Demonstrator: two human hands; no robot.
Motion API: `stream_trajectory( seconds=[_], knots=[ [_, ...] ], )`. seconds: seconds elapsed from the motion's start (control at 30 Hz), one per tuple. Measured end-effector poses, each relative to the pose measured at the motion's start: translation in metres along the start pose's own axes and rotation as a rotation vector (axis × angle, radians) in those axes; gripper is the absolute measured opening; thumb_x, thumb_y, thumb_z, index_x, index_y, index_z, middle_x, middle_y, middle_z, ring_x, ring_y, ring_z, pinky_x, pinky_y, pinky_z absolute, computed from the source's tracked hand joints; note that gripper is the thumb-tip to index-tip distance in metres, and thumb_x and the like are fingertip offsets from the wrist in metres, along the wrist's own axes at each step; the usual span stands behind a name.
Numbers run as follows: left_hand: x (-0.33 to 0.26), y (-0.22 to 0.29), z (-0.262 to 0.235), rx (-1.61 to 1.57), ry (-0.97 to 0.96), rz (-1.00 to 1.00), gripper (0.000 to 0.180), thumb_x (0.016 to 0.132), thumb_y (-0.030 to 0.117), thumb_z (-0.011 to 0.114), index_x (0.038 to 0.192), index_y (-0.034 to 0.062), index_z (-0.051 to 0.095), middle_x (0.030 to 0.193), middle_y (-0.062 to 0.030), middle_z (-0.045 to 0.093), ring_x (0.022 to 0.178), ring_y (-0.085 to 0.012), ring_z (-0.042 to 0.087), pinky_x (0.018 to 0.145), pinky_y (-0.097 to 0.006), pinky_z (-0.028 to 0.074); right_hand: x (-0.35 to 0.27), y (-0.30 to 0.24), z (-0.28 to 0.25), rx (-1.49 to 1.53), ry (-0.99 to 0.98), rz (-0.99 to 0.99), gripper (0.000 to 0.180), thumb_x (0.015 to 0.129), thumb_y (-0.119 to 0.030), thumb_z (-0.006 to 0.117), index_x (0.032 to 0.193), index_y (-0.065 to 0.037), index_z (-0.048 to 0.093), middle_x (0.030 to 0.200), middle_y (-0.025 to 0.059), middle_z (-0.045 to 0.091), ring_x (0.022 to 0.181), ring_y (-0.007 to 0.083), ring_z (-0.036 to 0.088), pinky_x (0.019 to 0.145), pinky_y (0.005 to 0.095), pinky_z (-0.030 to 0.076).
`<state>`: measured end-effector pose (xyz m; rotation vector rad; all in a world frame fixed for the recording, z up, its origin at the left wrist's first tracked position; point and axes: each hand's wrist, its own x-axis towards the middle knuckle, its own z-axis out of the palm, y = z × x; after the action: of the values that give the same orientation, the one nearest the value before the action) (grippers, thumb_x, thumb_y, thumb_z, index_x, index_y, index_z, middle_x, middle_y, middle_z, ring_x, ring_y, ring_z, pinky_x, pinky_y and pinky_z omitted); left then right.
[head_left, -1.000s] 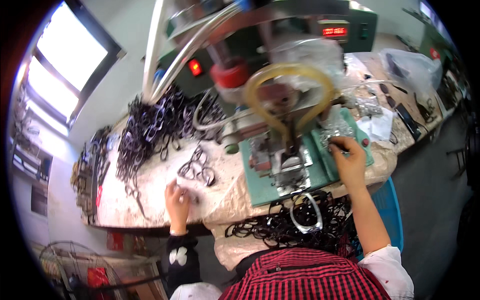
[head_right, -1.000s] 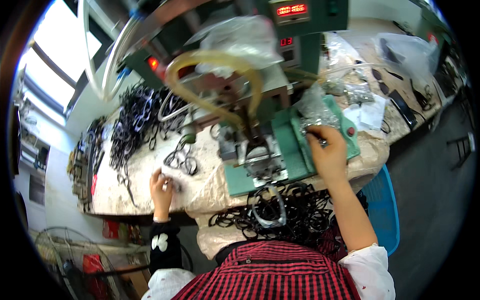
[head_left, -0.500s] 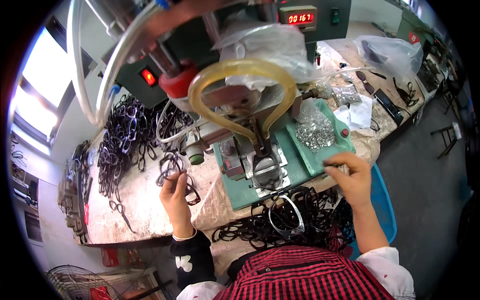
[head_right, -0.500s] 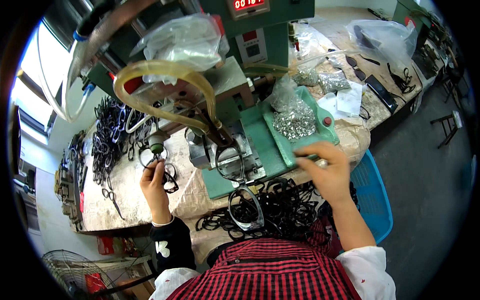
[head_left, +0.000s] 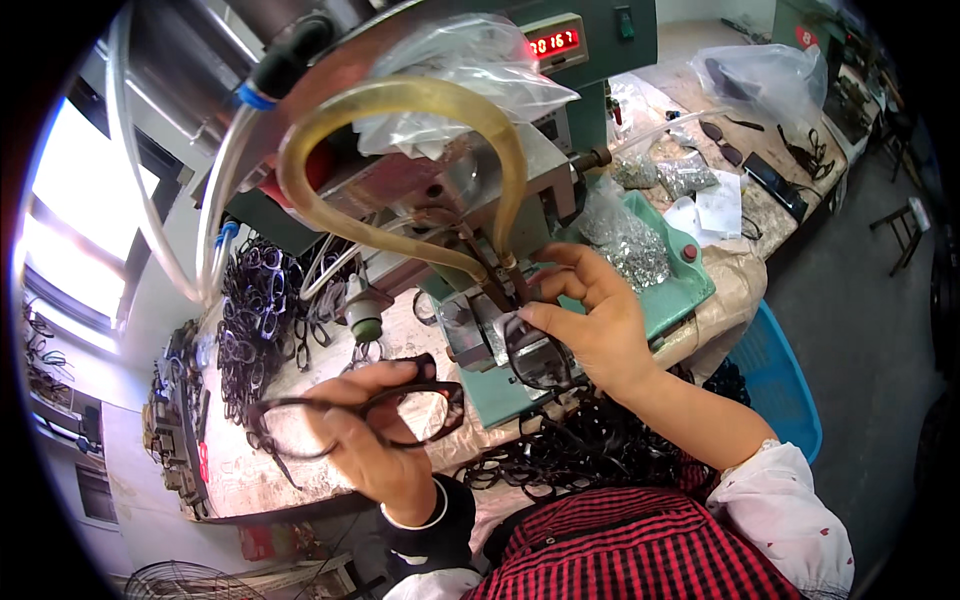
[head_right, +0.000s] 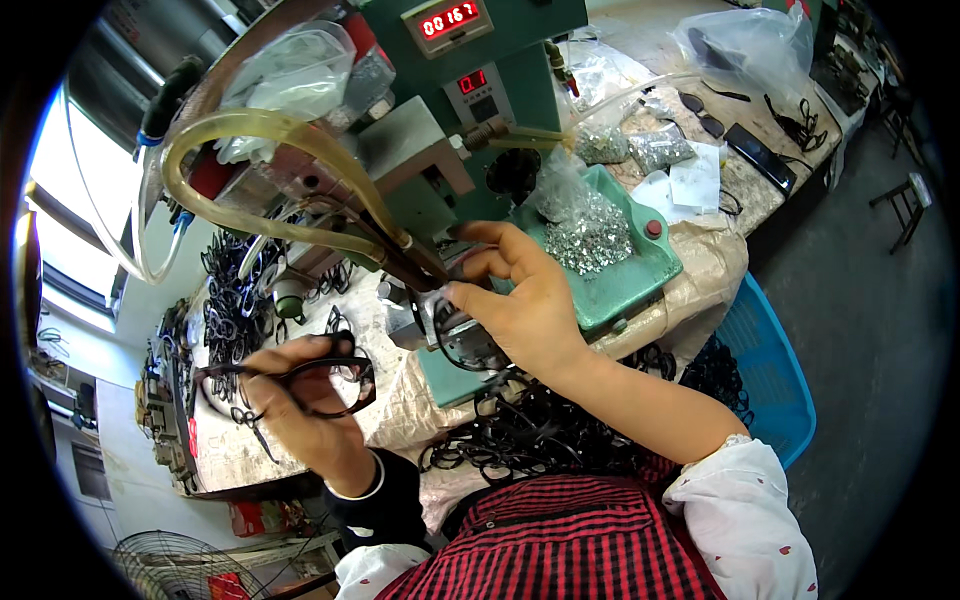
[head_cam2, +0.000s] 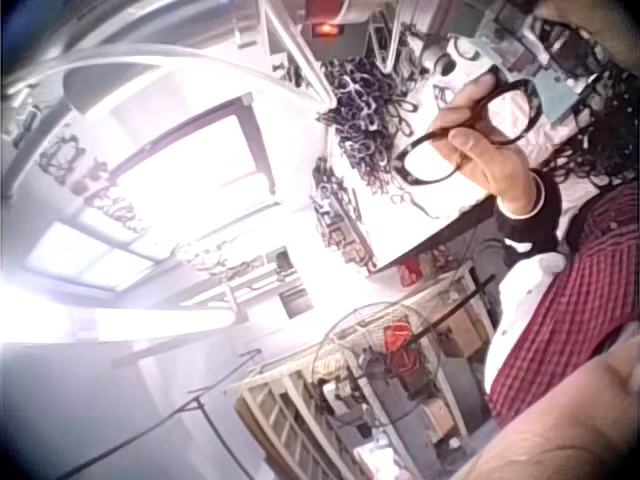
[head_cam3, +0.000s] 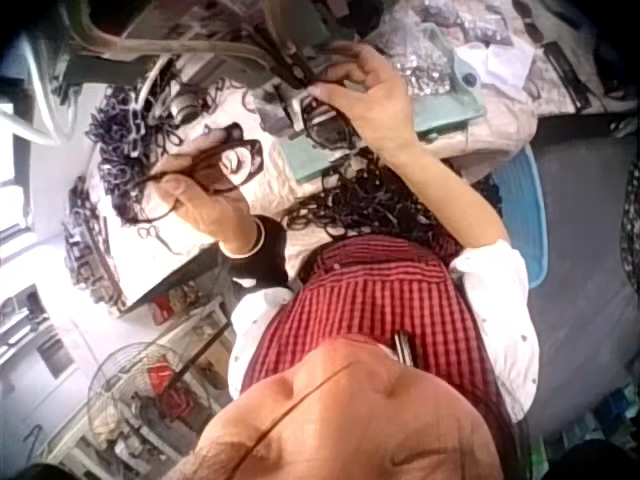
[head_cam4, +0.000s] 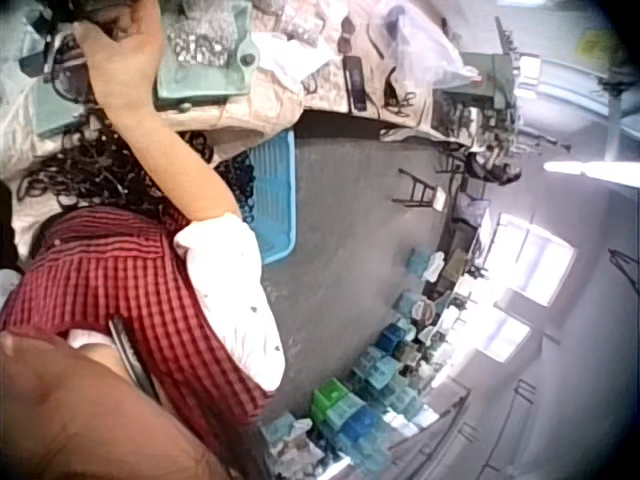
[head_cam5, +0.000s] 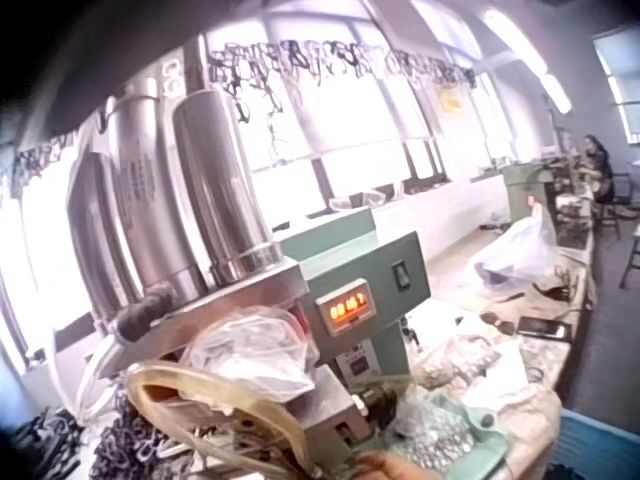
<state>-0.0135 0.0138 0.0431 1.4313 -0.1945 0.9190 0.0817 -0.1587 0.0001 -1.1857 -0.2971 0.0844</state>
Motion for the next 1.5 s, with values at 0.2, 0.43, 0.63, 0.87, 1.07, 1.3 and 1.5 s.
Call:
stream_trajectory(
  seconds=[0.2,0.43,0.63,0.87,1.07,1.3,1.5],
  knots=[
    [0.030,0.012,0.032,0.385,-0.001,0.171,0.027,0.109,0.025,0.031,0.100,0.0025,0.042,0.092,-0.0255,0.069,0.076,-0.0237,0.066,0.071,-0.027,0.055,-0.019,-0.022,0.016,0.077,0.045,0.104,0.048,0.087,0.000,0.067,0.132,0.003,0.051,0.105,0.0089,0.069,0.099,0.0127,0.064,0.087,0.0262,0.048],
    [-0.026,0.013,0.040,-0.348,-0.633,-1.122,0.020,0.104,0.024,0.041,0.099,0.0051,0.044,0.085,-0.0292,0.070,0.070,-0.0236,0.065,0.066,-0.029,0.052,-0.013,-0.002,-0.071,-0.798,0.033,-0.218,0.030,0.084,-0.004,0.063,0.114,-0.001,0.069,0.111,0.0178,0.071,0.104,0.0290,0.069,0.092,0.0376,0.052],
    [-0.039,-0.020,0.056,-0.506,-0.396,-1.207,0.021,0.103,0.024,0.044,0.094,0.0053,0.045,0.078,-0.0255,0.067,0.067,-0.0223,0.067,0.063,-0.026,0.055,-0.019,0.017,-0.118,-1.004,0.070,-0.274,0.027,0.084,-0.003,0.062,0.110,-0.004,0.070,0.104,0.0138,0.073,0.095,0.0269,0.070,0.084,0.0365,0.053],
    [-0.036,-0.013,0.066,-0.461,-0.355,-1.190,0.022,0.100,0.025,0.047,0.087,0.0065,0.048,0.072,-0.0217,0.066,0.059,-0.0182,0.062,0.053,-0.021,0.043,-0.005,0.025,-0.149,-0.921,0.243,-0.242,0.020,0.079,-0.005,0.066,0.098,-0.003,0.069,0.094,0.0130,0.070,0.091,0.0297,0.067,0.080,0.0382,0.051],
    [-0.039,-0.012,0.060,-0.353,-0.360,-1.169,0.025,0.100,0.025,0.048,0.089,0.0028,0.050,0.074,-0.0198,0.068,0.060,-0.0183,0.062,0.055,-0.020,0.044,-0.025,0.023,-0.119,-1.353,0.187,-0.246,0.010,0.073,-0.013,0.071,0.080,-0.007,0.068,0.086,0.0100,0.060,0.092,0.0322,0.059,0.078,0.0443,0.049],
    [-0.048,0.016,-0.025,0.362,-0.352,-0.620,0.022,0.100,0.014,0.053,0.106,-0.0050,0.062,0.094,-0.0162,0.070,0.088,-0.0249,0.066,0.081,-0.037,0.053,-0.027,0.029,-0.122,-1.275,0.215,-0.379,0.011,0.078,-0.017,0.067,0.085,-0.007,0.065,0.086,0.0092,0.065,0.084,0.0306,0.062,0.070,0.0456,0.050],
    [0.027,0.007,-0.157,1.127,-0.195,0.022,0.019,0.096,0.003,0.062,0.110,-0.0067,0.071,0.106,-0.0169,0.073,0.090,-0.0235,0.069,0.083,-0.033,0.054,-0.011,0.022,-0.094,-0.919,0.320,-0.475,0.016,0.084,-0.012,0.069,0.099,-0.005,0.069,0.093,0.0130,0.068,0.089,0.0326,0.064,0.080,0.0421,0.051]
  ],
)
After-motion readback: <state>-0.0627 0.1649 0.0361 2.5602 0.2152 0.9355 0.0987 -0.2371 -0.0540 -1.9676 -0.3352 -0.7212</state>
